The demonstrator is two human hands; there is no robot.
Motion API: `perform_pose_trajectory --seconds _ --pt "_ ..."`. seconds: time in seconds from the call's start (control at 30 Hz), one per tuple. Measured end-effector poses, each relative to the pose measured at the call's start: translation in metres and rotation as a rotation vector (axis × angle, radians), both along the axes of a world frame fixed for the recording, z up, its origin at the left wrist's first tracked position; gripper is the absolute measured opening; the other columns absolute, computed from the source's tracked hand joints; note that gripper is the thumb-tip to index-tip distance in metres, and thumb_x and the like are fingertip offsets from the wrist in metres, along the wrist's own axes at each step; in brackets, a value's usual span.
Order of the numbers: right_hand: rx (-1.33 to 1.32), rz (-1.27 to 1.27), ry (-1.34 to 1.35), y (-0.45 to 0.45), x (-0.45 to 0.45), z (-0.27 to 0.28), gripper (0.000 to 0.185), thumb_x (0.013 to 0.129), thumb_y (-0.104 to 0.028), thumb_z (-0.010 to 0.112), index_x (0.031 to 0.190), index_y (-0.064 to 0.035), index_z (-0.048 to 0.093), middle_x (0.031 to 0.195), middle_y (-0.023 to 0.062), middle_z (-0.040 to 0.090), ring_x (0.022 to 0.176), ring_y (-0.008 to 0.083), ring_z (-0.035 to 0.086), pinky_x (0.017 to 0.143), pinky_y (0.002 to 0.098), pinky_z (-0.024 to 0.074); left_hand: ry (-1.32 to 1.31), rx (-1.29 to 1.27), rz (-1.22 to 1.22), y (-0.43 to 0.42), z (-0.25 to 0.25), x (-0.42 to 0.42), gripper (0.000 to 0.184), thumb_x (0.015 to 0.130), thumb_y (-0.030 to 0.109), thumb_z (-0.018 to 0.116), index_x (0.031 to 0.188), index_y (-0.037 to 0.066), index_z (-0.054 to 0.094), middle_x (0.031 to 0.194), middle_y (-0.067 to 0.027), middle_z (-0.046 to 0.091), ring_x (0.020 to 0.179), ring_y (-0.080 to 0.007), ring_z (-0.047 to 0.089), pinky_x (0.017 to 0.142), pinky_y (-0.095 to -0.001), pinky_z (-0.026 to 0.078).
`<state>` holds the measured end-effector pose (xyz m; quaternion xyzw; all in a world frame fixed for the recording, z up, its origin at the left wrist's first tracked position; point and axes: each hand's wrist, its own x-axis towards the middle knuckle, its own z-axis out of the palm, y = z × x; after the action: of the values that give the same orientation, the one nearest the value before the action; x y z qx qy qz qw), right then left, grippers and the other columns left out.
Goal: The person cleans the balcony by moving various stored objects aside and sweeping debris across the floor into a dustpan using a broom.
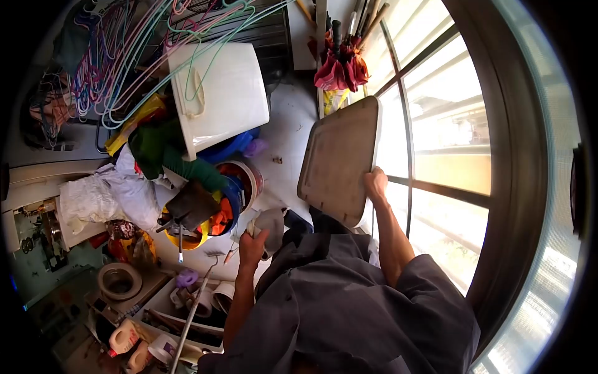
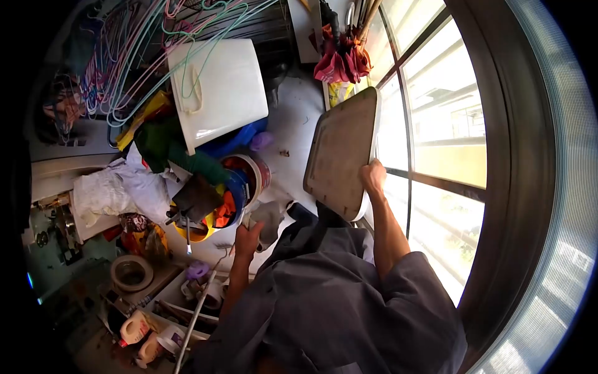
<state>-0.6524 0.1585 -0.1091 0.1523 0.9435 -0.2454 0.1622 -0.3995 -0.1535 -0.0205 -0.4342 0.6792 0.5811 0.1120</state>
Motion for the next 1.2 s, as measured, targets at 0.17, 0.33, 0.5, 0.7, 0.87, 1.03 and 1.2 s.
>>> perform_pose_trajectory --seconds 0.17,0.33,0.5,0.7,0.87,1.03,1.2 --pt "-0.078 0.018 0.129 0.001 0.043 0.038 0.021 0.077 -0.015 0.05 0.087 0.0004 0.061 0.084 0.0265 0.064 0.085 0.0455 0.061 0.078 0.0489 0.0481 0.062 -0.04 -0.049 -0.009 -0.017 0.019 0.044 0.08 0.027 0.068 0.109 -0.005 0.062 0.097 -0.0134 0.068 0.085 -0.0226 0.064 0.077 -0.0351 0.048" --pt "-0.092 0.035 0.24 0.008 0.077 0.102 0.015 0.084 -0.017 0.057 0.086 -0.0025 0.06 0.073 0.0237 0.062 0.073 0.0422 0.061 0.064 0.0467 0.0468 -0.122 0.018 -0.304 -0.027 -0.02 0.018 0.048 0.077 0.033 0.069 0.108 -0.004 0.063 0.095 -0.0162 0.069 0.088 -0.0286 0.066 0.078 -0.0373 0.05" --pt "-0.034 0.11 0.361 -0.005 0.124 0.266 0.011 0.086 -0.013 0.063 0.088 -0.0032 0.059 0.064 0.0196 0.06 0.06 0.0333 0.064 0.055 0.0413 0.0474 -0.034 -0.051 -0.539 -0.032 -0.049 0.0 0.05 0.073 0.04 0.068 0.1 -0.003 0.064 0.095 -0.0218 0.067 0.091 -0.035 0.065 0.078 -0.0407 0.05" --pt "0.077 0.142 0.559 -0.009 0.188 0.37 0.011 0.081 -0.006 0.066 0.09 -0.0006 0.062 0.059 0.0153 0.054 0.046 0.0252 0.047 0.048 0.0344 0.0364 0.298 -0.193 -0.8 -0.012 -0.034 -0.025 0.048 0.072 0.043 0.069 0.095 0.001 0.065 0.091 -0.0246 0.065 0.088 -0.0383 0.064 0.076 -0.043 0.05" --pt "0.105 0.152 0.766 0.0 0.221 0.427 0.012 0.081 -0.01 0.067 0.085 0.0006 0.061 0.054 0.0097 0.048 0.045 0.0135 0.038 0.045 0.0321 0.0307 0.166 -0.071 -0.935 0.014 -0.02 -0.059 0.049 0.073 0.047 0.067 0.093 0.002 0.066 0.086 -0.0224 0.066 0.081 -0.0345 0.064 0.071 -0.04 0.049" --pt "-0.065 0.13 0.872 -0.002 0.228 0.471 0.012 0.078 -0.005 0.065 0.085 0.0038 0.06 0.057 0.0083 0.049 0.05 0.0135 0.038 0.047 0.0321 0.0293 0.269 0.066 -0.758 0.013 -0.029 -0.057 0.043 0.074 0.043 0.067 0.083 0.001 0.066 0.072 -0.0114 0.064 0.069 -0.0214 0.061 0.063 -0.0348 0.046" --pt "-0.041 0.256 0.804 -0.002 0.223 0.485 0.012 0.078 -0.004 0.064 0.085 0.0033 0.059 0.058 0.0081 0.044 0.053 0.0137 0.034 0.049 0.0311 0.0285 0.125 0.191 -0.659 0.011 -0.058 -0.051 0.032 0.075 0.037 0.068 0.082 0.006 0.065 0.073 -0.0132 0.065 0.068 -0.0203 0.061 0.062 -0.0353 0.046"
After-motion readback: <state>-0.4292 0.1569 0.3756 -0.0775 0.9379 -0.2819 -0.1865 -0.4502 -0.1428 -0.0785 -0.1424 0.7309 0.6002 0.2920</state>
